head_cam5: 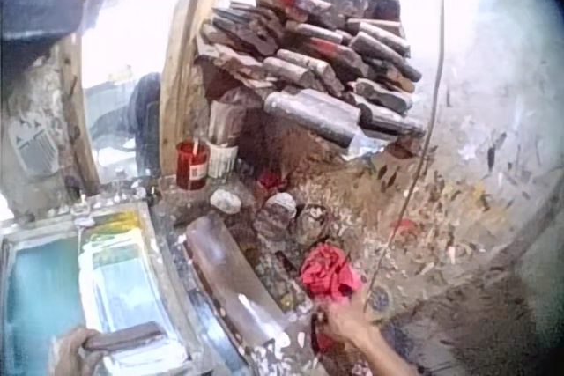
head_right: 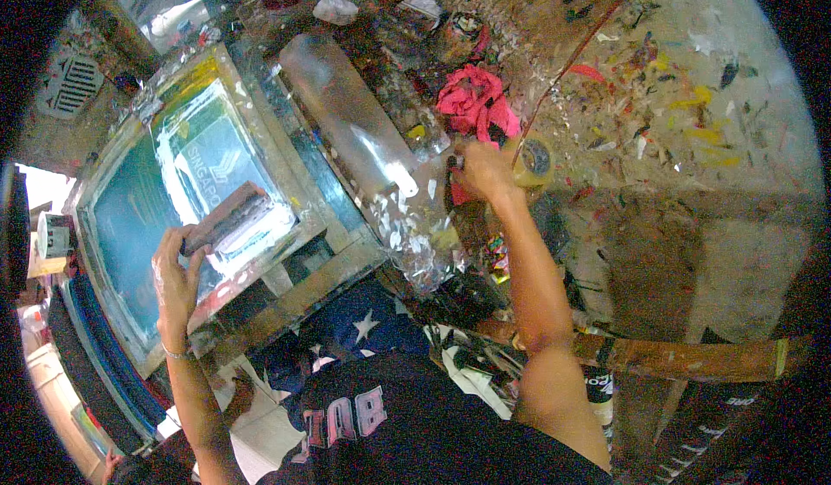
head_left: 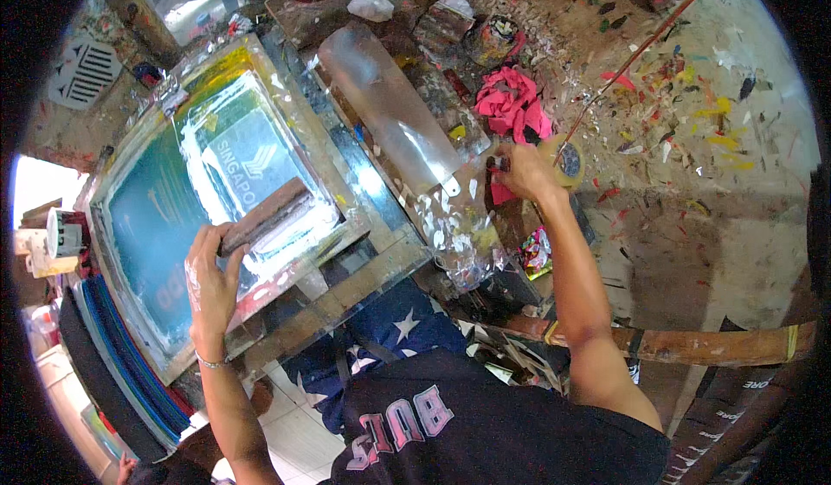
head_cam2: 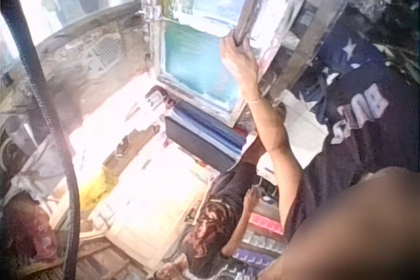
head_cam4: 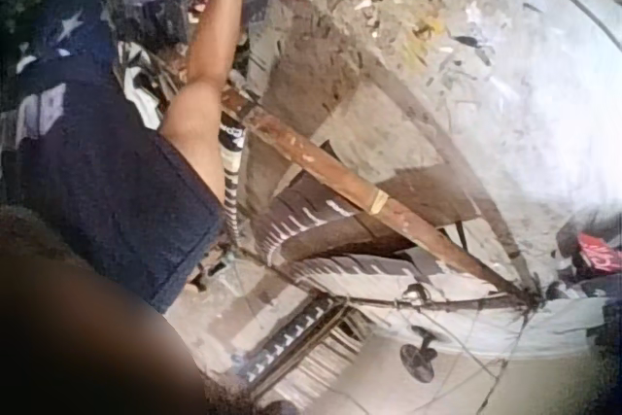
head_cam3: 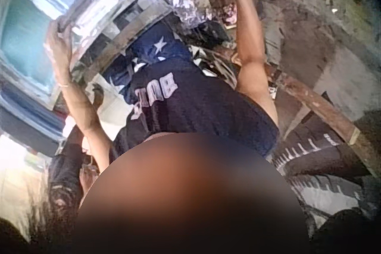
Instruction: The person performs screen printing on a black handbag using a squeegee and white ink. They repeatedly pull ink across the screen, lift the screen to reveal the printed logo, and wipe the squeegee with a pink cloth between passes.
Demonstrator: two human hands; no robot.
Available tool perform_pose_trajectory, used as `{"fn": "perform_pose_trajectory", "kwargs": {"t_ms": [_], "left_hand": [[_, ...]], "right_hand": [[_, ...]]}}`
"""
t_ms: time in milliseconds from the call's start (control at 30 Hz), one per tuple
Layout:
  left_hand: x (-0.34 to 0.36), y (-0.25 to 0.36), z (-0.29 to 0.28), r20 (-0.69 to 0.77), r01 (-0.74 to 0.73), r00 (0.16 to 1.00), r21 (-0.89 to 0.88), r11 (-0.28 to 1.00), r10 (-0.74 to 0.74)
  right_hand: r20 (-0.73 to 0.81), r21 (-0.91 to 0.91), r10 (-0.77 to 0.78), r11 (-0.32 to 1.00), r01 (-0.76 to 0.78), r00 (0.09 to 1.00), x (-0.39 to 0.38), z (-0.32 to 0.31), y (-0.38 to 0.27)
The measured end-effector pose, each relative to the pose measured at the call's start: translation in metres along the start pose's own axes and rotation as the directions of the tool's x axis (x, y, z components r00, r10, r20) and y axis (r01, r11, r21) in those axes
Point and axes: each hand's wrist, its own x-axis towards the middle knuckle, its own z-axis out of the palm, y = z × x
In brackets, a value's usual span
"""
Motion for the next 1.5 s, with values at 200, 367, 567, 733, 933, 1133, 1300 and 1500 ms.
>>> {"fn": "perform_pose_trajectory", "kwargs": {"t_ms": [200,367,567,733,933,1133,1300,1500], "left_hand": [[-0.008,-0.008,0.002,-0.005,0.013,1.000,0.043,0.999,-0.013],[-0.007,-0.013,0.003,0.026,0.005,1.000,0.008,1.000,-0.005],[0.001,-0.018,0.000,0.055,0.015,0.998,-0.076,0.997,-0.010],[0.009,-0.028,0.000,-0.002,-0.071,0.997,-0.070,0.995,0.071],[0.015,-0.036,-0.001,0.028,-0.056,0.998,-0.072,0.996,0.058],[0.019,-0.043,-0.001,0.018,-0.068,0.997,-0.094,0.993,0.070],[0.019,-0.044,0.001,0.000,-0.053,0.999,-0.086,0.995,0.053],[0.019,-0.047,0.002,0.022,-0.074,0.997,-0.087,0.993,0.076]], "right_hand": [[-0.135,0.047,0.082,0.996,-0.076,0.987,-0.037,0.035,-0.006],[-0.355,0.330,0.130,0.944,-0.006,0.926,-0.052,0.028,0.002],[-0.014,0.894,0.030,0.448,-0.001,0.999,-0.077,-0.012,-0.048],[-0.066,0.875,-0.387,0.420,0.239,0.920,-0.064,-0.037,-0.137],[-0.012,0.783,-0.664,0.459,0.420,0.748,-0.036,-0.041,-0.232],[-0.009,0.626,-0.814,0.448,0.638,0.581,-0.018,-0.017,-0.284],[0.057,0.622,-0.808,0.489,0.612,0.587,-0.015,-0.020,-0.294],[0.083,0.644,-0.924,0.335,0.688,0.373,-0.027,0.016,-0.334]]}}
